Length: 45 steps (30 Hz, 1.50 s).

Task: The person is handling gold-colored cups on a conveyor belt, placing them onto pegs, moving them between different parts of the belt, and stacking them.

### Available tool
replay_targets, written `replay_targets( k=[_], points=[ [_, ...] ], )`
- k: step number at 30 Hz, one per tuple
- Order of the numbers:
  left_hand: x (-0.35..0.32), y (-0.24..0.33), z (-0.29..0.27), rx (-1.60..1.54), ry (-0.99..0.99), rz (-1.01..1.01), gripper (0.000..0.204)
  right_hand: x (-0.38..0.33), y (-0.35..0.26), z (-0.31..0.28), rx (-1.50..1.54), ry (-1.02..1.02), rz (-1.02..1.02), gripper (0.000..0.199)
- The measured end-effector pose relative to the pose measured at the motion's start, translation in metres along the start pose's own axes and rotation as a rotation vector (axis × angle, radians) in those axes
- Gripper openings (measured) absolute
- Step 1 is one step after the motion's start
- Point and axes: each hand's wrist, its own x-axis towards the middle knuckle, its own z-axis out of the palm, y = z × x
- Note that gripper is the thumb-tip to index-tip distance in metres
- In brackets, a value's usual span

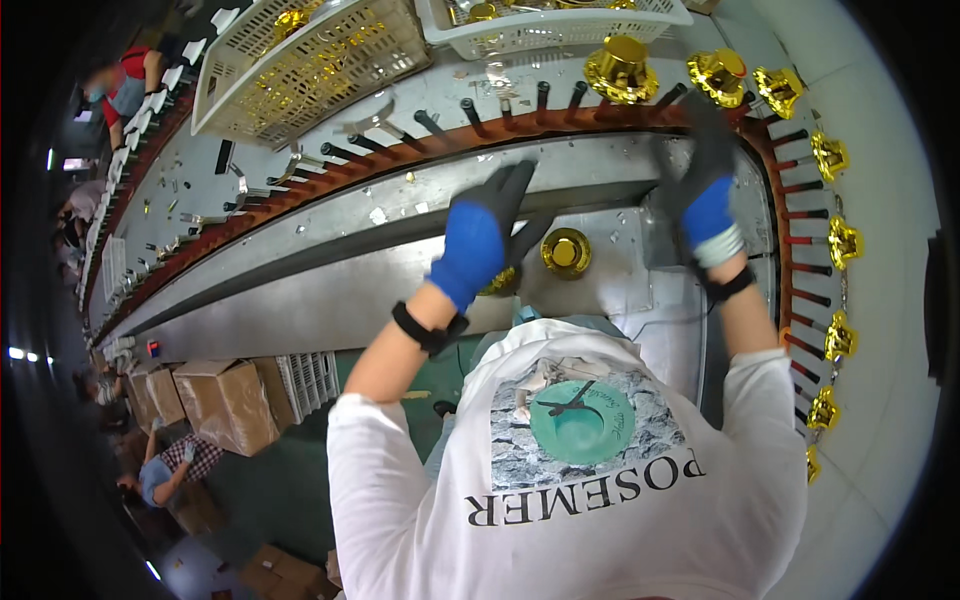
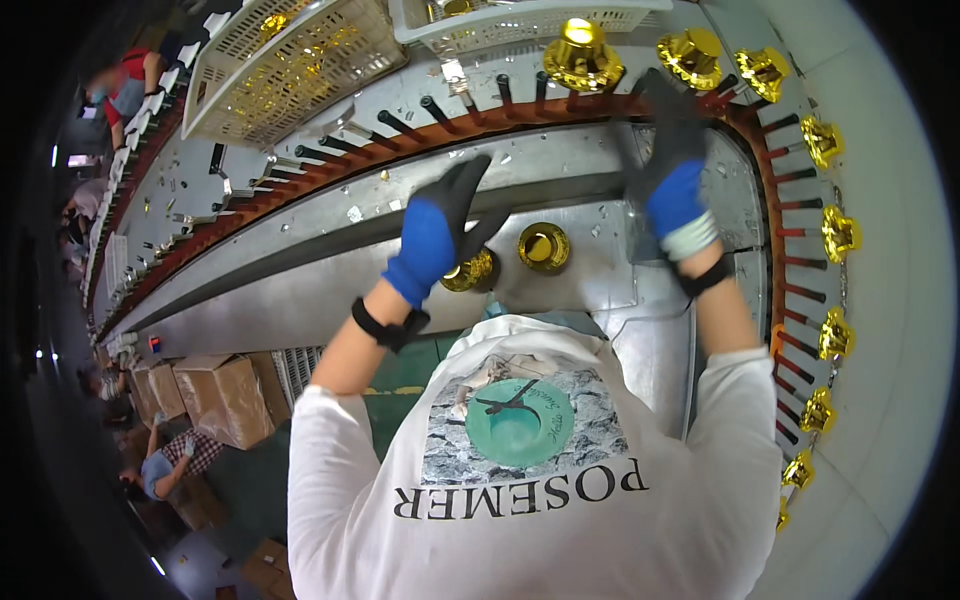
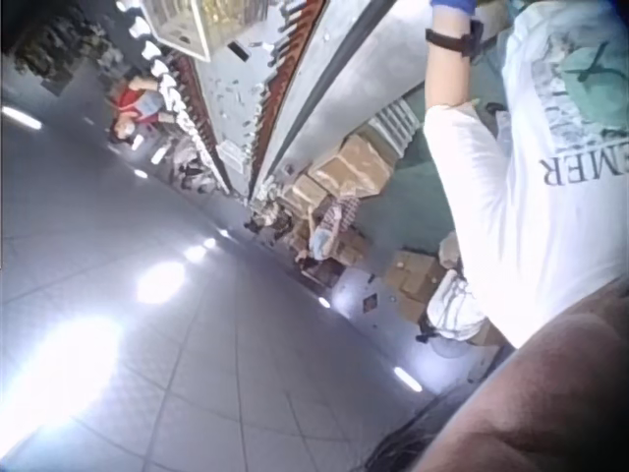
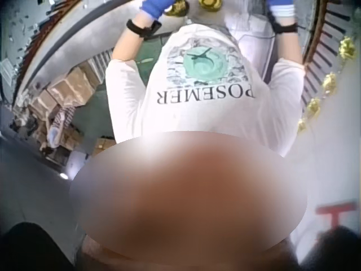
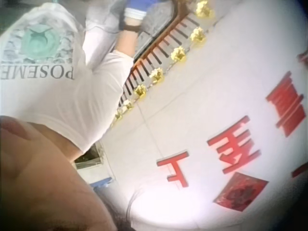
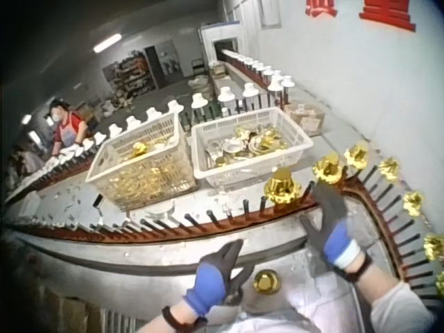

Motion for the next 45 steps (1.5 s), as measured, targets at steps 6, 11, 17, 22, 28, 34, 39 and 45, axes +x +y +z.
replay_targets(
  k=[6, 11, 17, 22, 28, 34, 39, 45],
  points=[
    [0.182, 0.022, -0.01, 0.066, 0.228, 0.138, 0.062, 0.091, 0.113, 0.026, 0.215, -0.18, 0.233, 0.062],
    [0.188, -0.008, 0.001, 0.237, -0.048, 0.012, 0.052, 0.066, 0.073, 0.042, 0.255, -0.231, 0.25, 0.056],
    [0.098, -0.001, -0.053, 0.029, 0.262, 0.051, 0.046, 0.028, -0.031, -0.028, 0.454, -0.205, 0.27, 0.048],
    [-0.05, -0.034, -0.02, -0.024, -0.293, -0.318, 0.056, -0.087, -0.069, 0.015, 0.418, -0.532, 0.167, 0.055],
    [-0.159, -0.07, 0.062, 0.14, -0.344, -0.491, 0.067, -0.156, -0.101, 0.087, 0.322, -0.73, 0.184, 0.058],
    [-0.132, -0.06, 0.056, 0.284, -0.454, -0.463, 0.081, -0.147, -0.09, 0.078, 0.355, -0.791, 0.21, 0.078],
    [-0.069, -0.031, 0.011, 0.282, -0.101, -0.057, 0.074, -0.027, -0.001, 0.006, 0.012, -0.2, 0.166, 0.058],
    [0.138, 0.034, -0.013, 0.059, 0.206, 0.289, 0.062, 0.089, 0.138, -0.003, 0.175, -0.184, 0.445, 0.062]
  ],
)
